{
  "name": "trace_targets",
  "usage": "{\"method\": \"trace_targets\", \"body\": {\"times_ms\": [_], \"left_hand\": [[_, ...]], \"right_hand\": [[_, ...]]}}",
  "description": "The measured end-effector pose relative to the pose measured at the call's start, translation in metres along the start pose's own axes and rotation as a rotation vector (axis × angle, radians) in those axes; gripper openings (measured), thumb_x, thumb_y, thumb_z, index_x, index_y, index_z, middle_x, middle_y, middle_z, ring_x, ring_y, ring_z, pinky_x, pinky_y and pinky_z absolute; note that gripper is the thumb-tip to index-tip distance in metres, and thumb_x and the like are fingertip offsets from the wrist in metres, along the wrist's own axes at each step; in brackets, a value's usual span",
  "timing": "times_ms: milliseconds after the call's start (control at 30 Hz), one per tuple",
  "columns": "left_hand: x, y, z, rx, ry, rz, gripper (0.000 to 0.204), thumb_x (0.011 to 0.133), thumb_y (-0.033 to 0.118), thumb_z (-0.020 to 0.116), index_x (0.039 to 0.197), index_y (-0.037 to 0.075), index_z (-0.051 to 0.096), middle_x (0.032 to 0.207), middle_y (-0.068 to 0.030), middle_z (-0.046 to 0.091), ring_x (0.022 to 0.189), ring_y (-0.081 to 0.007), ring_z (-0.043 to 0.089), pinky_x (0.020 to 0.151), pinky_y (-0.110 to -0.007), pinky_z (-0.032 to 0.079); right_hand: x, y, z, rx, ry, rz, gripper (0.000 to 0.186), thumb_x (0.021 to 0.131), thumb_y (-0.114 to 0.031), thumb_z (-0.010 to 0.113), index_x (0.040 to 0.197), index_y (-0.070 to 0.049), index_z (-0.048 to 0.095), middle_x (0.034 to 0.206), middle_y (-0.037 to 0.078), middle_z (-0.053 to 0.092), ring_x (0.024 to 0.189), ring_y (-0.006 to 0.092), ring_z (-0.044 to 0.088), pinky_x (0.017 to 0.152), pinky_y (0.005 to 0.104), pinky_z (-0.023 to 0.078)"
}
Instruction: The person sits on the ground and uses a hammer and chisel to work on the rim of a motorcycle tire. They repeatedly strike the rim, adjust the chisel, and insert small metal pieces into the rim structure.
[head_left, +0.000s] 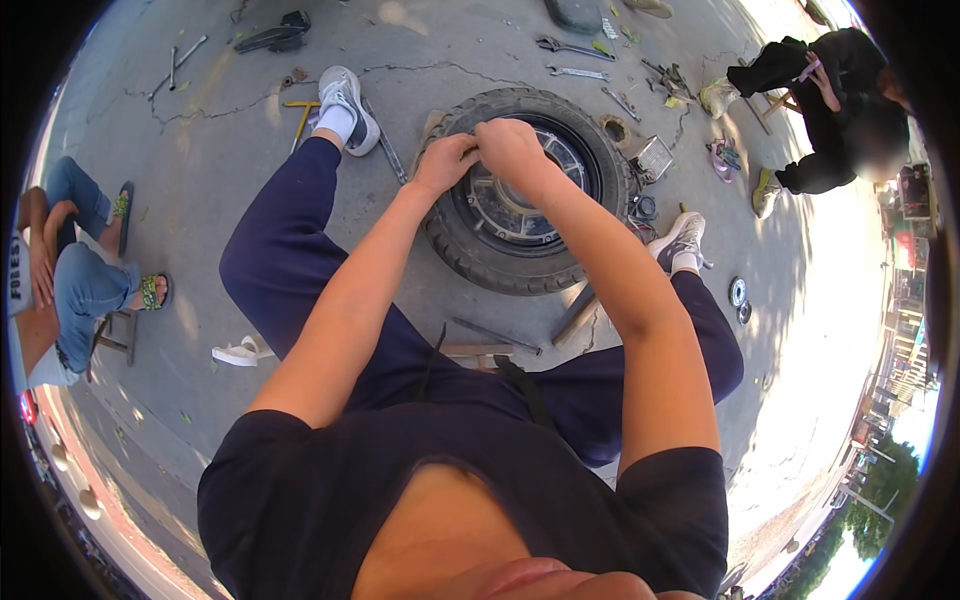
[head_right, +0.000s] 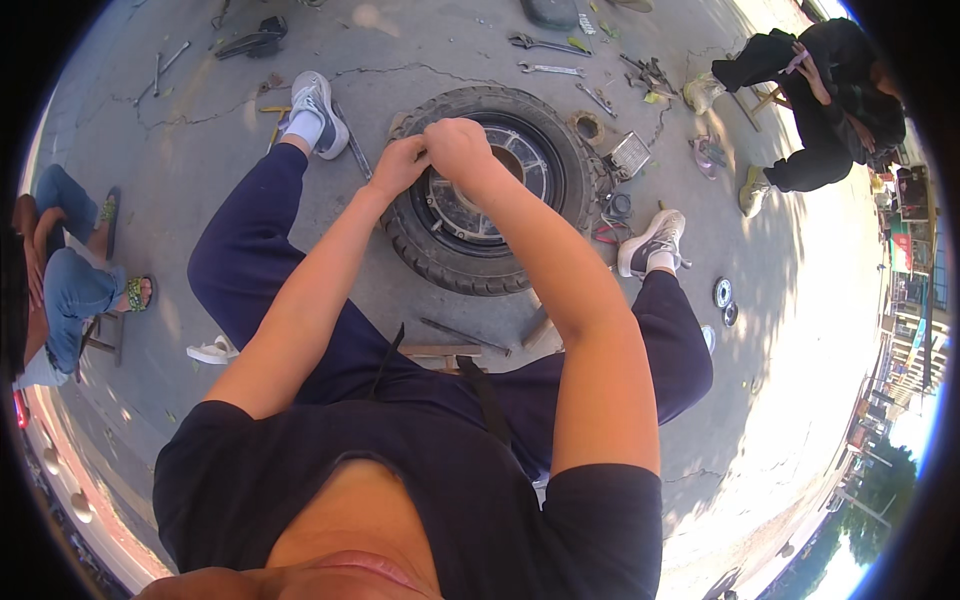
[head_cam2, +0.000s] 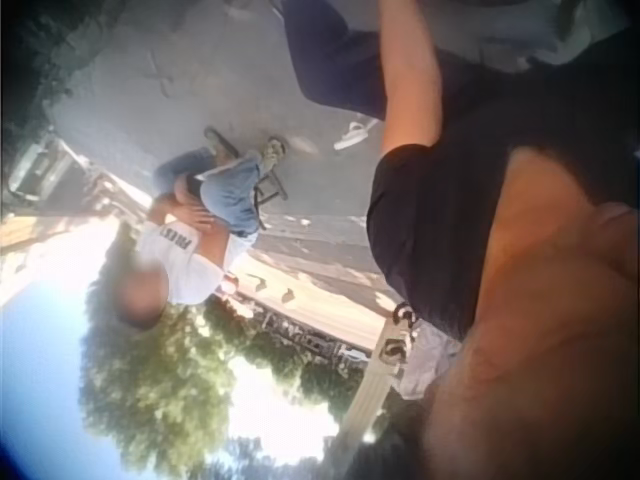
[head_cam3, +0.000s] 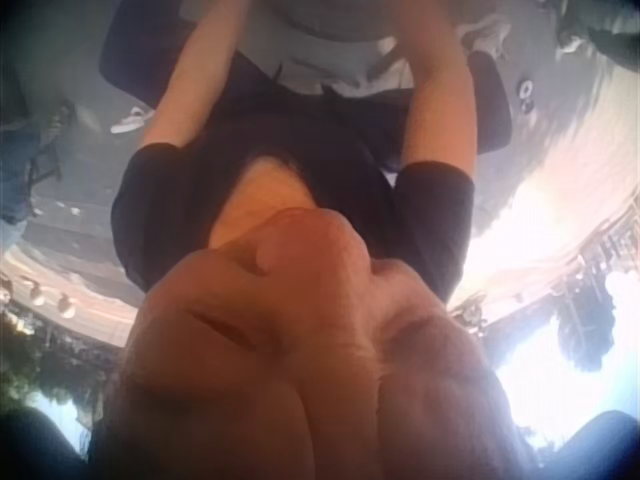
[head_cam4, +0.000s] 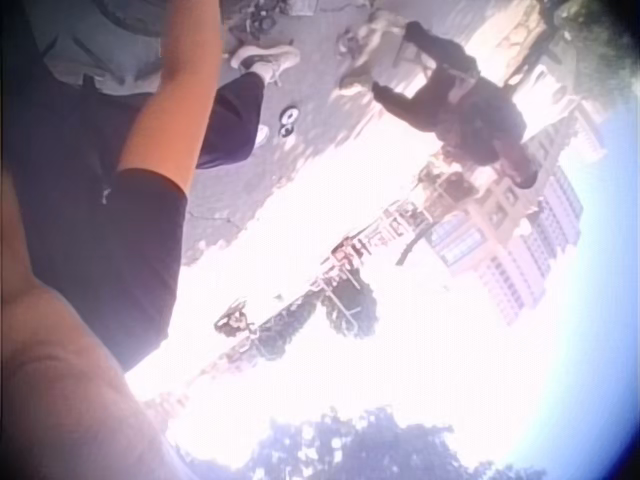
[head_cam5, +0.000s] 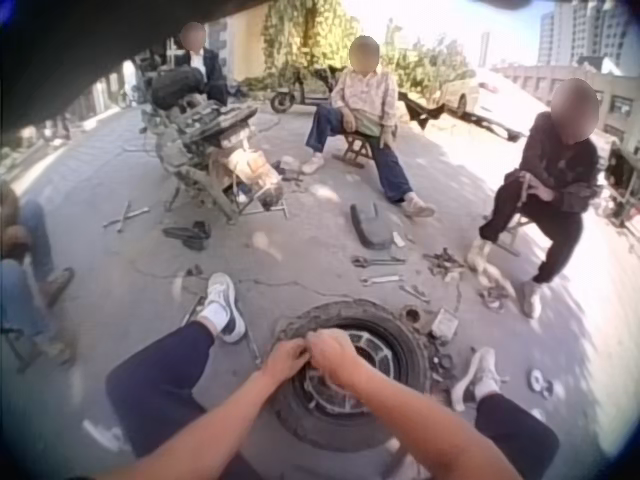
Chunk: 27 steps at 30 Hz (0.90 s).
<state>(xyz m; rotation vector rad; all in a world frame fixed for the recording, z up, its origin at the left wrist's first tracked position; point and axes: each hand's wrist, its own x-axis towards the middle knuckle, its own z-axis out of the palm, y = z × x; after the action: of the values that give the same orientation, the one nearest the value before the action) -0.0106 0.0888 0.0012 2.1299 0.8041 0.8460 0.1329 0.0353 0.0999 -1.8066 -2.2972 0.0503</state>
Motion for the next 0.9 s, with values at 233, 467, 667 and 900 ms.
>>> {"method": "trace_targets", "body": {"times_ms": [233,467,667,900], "left_hand": [[-0.004,-0.015,0.013,0.02,0.12,0.067,0.016,0.087,0.017,0.065,0.09,0.002,0.067,0.092,-0.0148,0.065,0.086,-0.0365,0.063,0.073,-0.043,0.049],[-0.001,-0.009,0.007,-0.007,0.069,0.05,0.022,0.088,0.022,0.068,0.089,0.0,0.067,0.091,-0.0146,0.065,0.086,-0.0358,0.062,0.073,-0.043,0.049],[-0.005,-0.008,0.002,0.037,0.056,0.064,0.017,0.086,0.018,0.067,0.095,0.003,0.068,0.093,-0.0146,0.066,0.088,-0.0363,0.062,0.076,-0.044,0.05],[-0.005,0.004,0.001,-0.028,0.091,0.082,0.018,0.085,0.019,0.069,0.094,0.003,0.07,0.093,-0.0133,0.068,0.087,-0.034,0.064,0.075,-0.041,0.051]], "right_hand": [[0.011,-0.011,-0.011,0.148,-0.131,0.145,0.015,0.079,-0.01,0.065,0.088,0.003,0.068,0.085,0.024,0.069,0.086,0.0402,0.068,0.074,0.0464,0.055],[0.021,0.009,-0.028,0.227,-0.213,-0.12,0.016,0.078,-0.011,0.066,0.088,0.002,0.068,0.087,0.025,0.067,0.089,0.0417,0.066,0.075,0.0483,0.053],[0.017,-0.017,-0.023,0.101,-0.121,0.063,0.015,0.078,-0.013,0.065,0.079,0.001,0.07,0.084,0.022,0.069,0.084,0.0396,0.068,0.073,0.0468,0.055],[0.028,-0.029,-0.018,0.269,-0.122,0.683,0.025,0.082,-0.019,0.059,0.086,0.0,0.073,0.092,0.025,0.071,0.092,0.0405,0.069,0.079,0.0445,0.056]]}}
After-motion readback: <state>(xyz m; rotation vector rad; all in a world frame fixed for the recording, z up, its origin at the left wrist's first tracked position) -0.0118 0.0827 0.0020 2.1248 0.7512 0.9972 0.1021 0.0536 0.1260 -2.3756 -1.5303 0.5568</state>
